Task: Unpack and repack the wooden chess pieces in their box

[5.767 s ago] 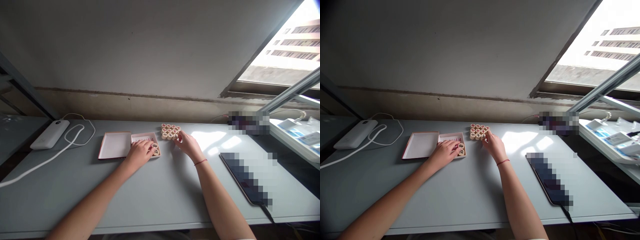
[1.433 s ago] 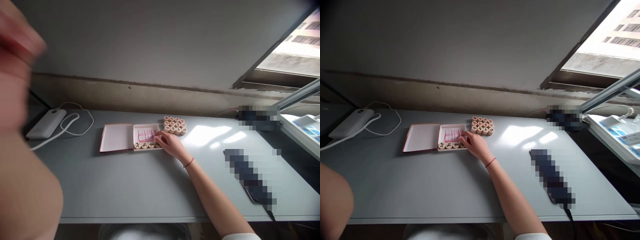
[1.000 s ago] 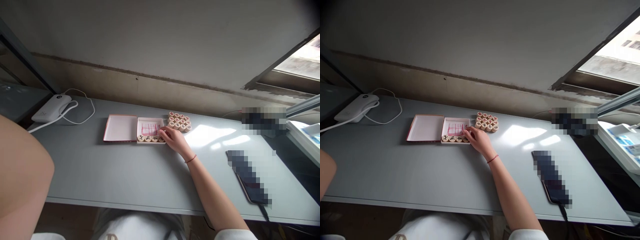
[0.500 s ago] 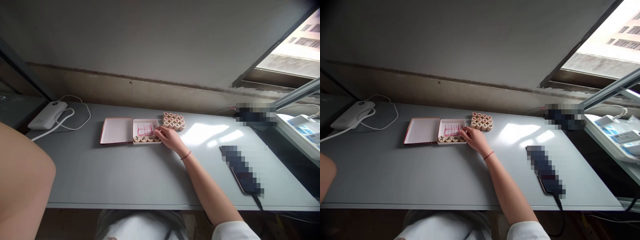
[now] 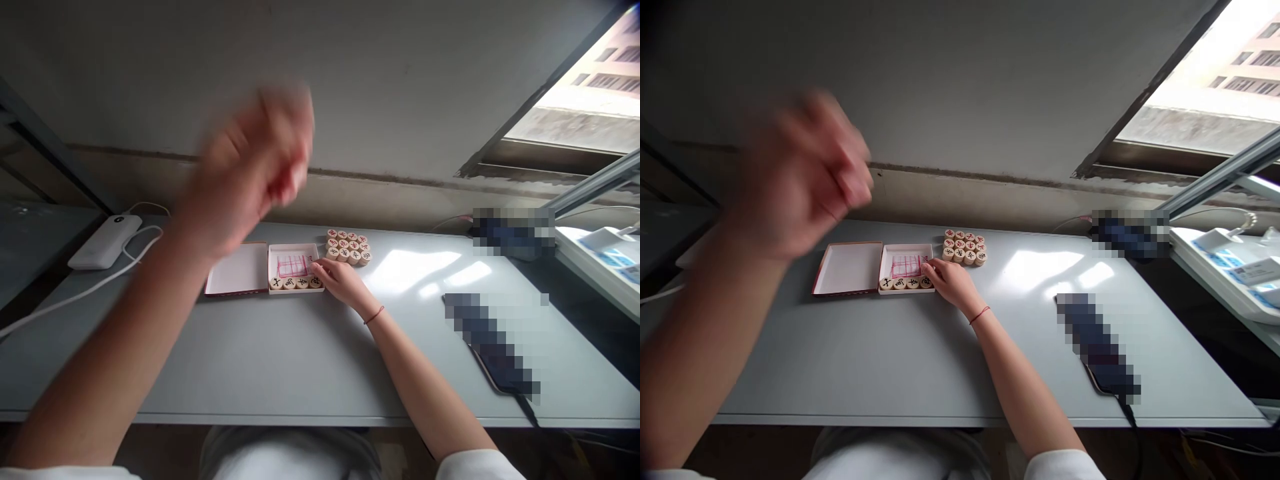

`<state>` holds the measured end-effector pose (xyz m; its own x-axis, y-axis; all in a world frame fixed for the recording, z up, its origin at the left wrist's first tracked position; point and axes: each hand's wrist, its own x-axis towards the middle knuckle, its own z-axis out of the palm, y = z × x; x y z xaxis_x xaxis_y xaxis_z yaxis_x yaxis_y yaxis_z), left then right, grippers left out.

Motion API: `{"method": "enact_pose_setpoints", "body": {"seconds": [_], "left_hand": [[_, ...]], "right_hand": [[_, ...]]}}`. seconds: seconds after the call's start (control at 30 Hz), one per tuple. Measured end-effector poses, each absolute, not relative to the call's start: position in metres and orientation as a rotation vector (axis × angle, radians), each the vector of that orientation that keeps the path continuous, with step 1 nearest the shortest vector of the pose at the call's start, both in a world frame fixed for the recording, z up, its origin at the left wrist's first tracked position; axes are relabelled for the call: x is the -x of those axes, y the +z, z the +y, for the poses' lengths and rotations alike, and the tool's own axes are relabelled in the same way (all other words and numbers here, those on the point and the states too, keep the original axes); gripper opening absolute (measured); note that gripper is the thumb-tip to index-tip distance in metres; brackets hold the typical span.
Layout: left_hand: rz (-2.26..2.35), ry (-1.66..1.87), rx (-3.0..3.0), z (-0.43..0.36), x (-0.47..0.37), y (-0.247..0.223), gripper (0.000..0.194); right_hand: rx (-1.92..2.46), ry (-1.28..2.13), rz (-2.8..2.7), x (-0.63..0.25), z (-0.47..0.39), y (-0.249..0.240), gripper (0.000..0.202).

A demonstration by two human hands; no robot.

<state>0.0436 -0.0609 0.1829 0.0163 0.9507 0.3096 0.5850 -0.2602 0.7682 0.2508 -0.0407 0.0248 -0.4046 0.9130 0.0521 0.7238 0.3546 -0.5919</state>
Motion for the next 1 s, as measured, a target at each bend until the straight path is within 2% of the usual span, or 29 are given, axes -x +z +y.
{"method": "enact_pose_setpoints", "body": {"seconds": [0.1,0.17,0.3,0.7,0.83,1.0], "left_hand": [[1.428,0.776,-2.215,-0.061,-0.043,0.131,0.022],[1.496,0.496,-2.385,-0.064,-0.037,0.091,0.026],[1.634,0.358,-2.454,-0.070,-0.026,0.042,0.035],[1.501,0.396,-2.382,-0.078,-0.016,0.040,0.019],[1.492,0.625,-2.344,-0.080,-0.018,0.043,0.015],[1.345,0.939,-1.915,-0.092,-0.037,0.049,0.021]], "right_hand": [[1.444,0.658,-2.240,-0.250,-0.040,0.023,0.041],[1.460,0.616,-2.233,-0.248,-0.040,0.022,0.038],[1.486,0.588,-2.224,-0.246,-0.040,0.020,0.029],[1.477,0.613,-2.191,-0.248,-0.040,0.019,0.028],[1.347,0.660,-2.076,-0.246,-0.048,0.034,0.029],[1.077,1.069,-2.007,-0.234,-0.066,0.056,0.032]]}}
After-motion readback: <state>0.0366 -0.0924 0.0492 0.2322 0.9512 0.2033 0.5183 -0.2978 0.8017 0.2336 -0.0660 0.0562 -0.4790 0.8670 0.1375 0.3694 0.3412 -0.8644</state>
